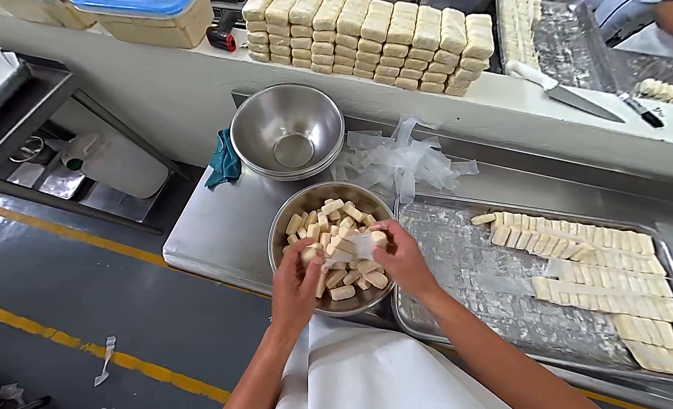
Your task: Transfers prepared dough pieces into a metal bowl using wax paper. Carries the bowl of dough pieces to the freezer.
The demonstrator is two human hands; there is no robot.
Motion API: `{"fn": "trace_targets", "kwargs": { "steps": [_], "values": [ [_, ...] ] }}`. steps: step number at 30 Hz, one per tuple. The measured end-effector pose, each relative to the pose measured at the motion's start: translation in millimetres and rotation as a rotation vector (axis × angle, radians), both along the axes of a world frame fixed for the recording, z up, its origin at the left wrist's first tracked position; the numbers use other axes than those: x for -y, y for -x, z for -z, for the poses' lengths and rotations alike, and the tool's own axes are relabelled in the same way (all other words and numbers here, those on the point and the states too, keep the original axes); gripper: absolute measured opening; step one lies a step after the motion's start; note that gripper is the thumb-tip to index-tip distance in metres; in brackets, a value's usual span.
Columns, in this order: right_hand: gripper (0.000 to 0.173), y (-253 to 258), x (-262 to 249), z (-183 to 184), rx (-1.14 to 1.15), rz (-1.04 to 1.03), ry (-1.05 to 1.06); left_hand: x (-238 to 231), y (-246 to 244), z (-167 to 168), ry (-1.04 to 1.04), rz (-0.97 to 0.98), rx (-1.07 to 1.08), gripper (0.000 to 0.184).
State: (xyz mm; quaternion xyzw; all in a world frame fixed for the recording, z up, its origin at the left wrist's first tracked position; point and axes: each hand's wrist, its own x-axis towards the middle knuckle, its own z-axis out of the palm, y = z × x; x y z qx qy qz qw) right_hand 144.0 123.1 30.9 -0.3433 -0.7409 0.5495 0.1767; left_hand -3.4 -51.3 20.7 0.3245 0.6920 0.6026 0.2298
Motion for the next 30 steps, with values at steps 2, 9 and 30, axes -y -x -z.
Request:
{"fn": "trace_targets", "kwargs": {
  "steps": [2, 9, 30],
  "values": [
    [0.04, -13, -19, 9, 0.144, -0.018, -0.126, 13, 9, 9, 0.134, 0.01, 0.044, 0.043],
    [0.063, 17, -29, 16, 0.411, -0.323, -0.46, 7, -18, 23, 0.514, 0.318, 0.133, 0.049],
    [0.039, 14, -8, 4, 0.122, -0.44, -0.021, -6, -5, 23, 0.191, 0.176, 0.333, 0.057]
  ]
}}
